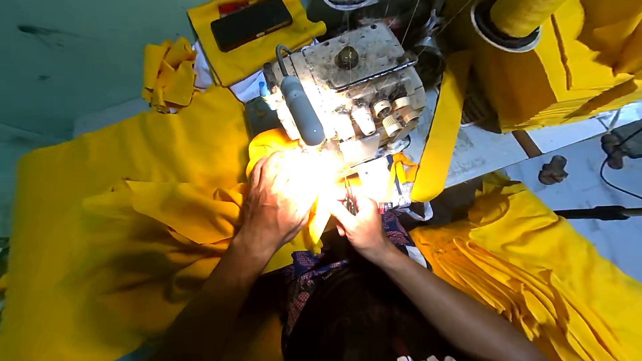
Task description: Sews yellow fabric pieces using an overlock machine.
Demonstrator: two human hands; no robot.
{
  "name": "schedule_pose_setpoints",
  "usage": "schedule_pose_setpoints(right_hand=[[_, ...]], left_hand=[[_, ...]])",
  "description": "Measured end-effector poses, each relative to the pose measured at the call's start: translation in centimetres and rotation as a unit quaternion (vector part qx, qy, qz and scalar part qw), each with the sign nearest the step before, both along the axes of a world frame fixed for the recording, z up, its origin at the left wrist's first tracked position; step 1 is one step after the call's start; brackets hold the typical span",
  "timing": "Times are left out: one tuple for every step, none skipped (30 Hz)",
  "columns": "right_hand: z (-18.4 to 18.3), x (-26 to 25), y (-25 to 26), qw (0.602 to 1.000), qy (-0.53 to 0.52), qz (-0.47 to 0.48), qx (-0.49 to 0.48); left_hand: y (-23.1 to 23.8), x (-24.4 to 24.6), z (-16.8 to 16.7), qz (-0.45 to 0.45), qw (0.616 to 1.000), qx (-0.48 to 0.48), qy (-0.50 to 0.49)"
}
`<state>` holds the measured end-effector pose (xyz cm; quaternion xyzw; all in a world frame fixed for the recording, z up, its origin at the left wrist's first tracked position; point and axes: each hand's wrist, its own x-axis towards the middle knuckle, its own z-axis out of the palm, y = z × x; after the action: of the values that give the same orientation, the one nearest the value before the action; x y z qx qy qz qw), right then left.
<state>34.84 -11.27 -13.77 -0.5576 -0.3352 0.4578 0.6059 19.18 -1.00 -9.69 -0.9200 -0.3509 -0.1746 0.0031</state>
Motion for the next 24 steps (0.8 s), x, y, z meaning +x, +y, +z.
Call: schedule_pose_setpoints(right_hand=[[0.0, 0.0, 0.0, 1.000, -0.001, 0.001, -0.003], [-0.1, 0.0, 0.0, 1.000, -0.003, 0.001, -0.006], [-0.1, 0.0, 0.1, 1.000, -0.002, 0.001, -0.008], [-0.1, 0.0, 0.1, 1.000, -0.001, 0.001, -0.007], [-0.1, 0.0, 0.1, 1.000, -0.001, 0.001, -0.004], [-0.1, 0.0, 0.1, 1.000, 0.002, 0.000, 0.000], [-0.1, 0.0, 0.2, 1.000, 0.004, 0.002, 0.003], [0.0, 0.0, 0.3, 1.000, 0.003, 0.002, 0.003], [0.0, 0.0, 0.4, 1.000, 0.003, 0.003, 0.003], [0.1, -0.1, 0.4, 1.000, 0.006, -0.001, 0.003], [0.1, -0.2, 0.4, 1.000, 0.010, -0.007, 0.008], [0.2, -0.3, 0.4, 1.000, 0.016, -0.013, 0.015], [0.3, -0.5, 0.5, 0.999, 0.023, -0.020, 0.021], [0.5, -0.7, 0.8, 0.999, 0.027, -0.026, 0.025], [0.9, -0.9, 1.0, 0.999, 0.032, -0.027, 0.031], [1.2, -1.2, 1.3, 0.998, 0.039, -0.025, 0.035], [1.6, -1.5, 1.6, 0.998, 0.043, -0.020, 0.037], [1.9, -1.7, 1.9, 0.998, 0.046, -0.010, 0.038], [2.3, -1.9, 2.2, 0.998, 0.048, 0.008, 0.037], [2.7, -2.0, 2.5, 0.998, 0.046, 0.030, 0.038], [3.1, -2.1, 2.7, 0.997, 0.036, 0.052, 0.040], [3.3, -2.0, 2.9, 0.996, 0.024, 0.072, 0.047], [3.5, -2.0, 2.9, 0.994, 0.018, 0.089, 0.054], [3.5, -1.9, 2.7, 0.993, 0.016, 0.103, 0.055]], left_hand=[[0.1, 0.0, 0.0, 0.001, 1.000, -0.003, -0.003], [0.1, 0.0, 0.0, 0.002, 1.000, -0.004, -0.004], [0.3, -0.1, 0.0, 0.002, 1.000, -0.006, -0.004], [0.4, -0.1, 0.0, -0.001, 1.000, -0.010, -0.005], [0.6, -0.1, 0.1, -0.003, 1.000, -0.015, -0.009], [0.8, -0.2, 0.2, -0.005, 1.000, -0.023, -0.007], [1.1, -0.2, 0.4, -0.004, 1.000, -0.029, -0.003], [1.3, -0.2, 0.5, -0.001, 0.999, -0.034, 0.000], [1.5, -0.2, 0.7, 0.001, 0.999, -0.038, 0.001], [1.6, -0.2, 0.7, -0.001, 0.999, -0.040, 0.001], [1.8, -0.3, 0.6, -0.001, 0.999, -0.041, 0.003], [2.0, -0.3, 0.6, -0.003, 0.999, -0.039, 0.003], [2.4, -0.3, 0.8, -0.003, 0.999, -0.037, 0.003], [2.8, -0.3, 1.0, -0.004, 0.999, -0.036, 0.000], [3.3, -0.3, 1.3, -0.001, 0.999, -0.040, -0.006], [3.9, -0.4, 1.6, 0.008, 0.999, -0.051, -0.010], [4.5, -0.4, 2.0, 0.023, 0.998, -0.062, -0.014], [5.1, -0.3, 2.6, 0.036, 0.997, -0.069, -0.024], [5.6, -0.2, 3.3, 0.044, 0.996, -0.074, -0.037], [6.2, -0.3, 3.8, 0.051, 0.994, -0.087, -0.044], [6.9, -0.6, 4.0, 0.052, 0.992, -0.099, -0.052], [7.7, -1.1, 3.8, 0.050, 0.992, -0.099, -0.063], [8.3, -1.6, 3.5, 0.053, 0.991, -0.100, -0.072], [8.5, -2.1, 3.3, 0.067, 0.988, -0.119, -0.073]])
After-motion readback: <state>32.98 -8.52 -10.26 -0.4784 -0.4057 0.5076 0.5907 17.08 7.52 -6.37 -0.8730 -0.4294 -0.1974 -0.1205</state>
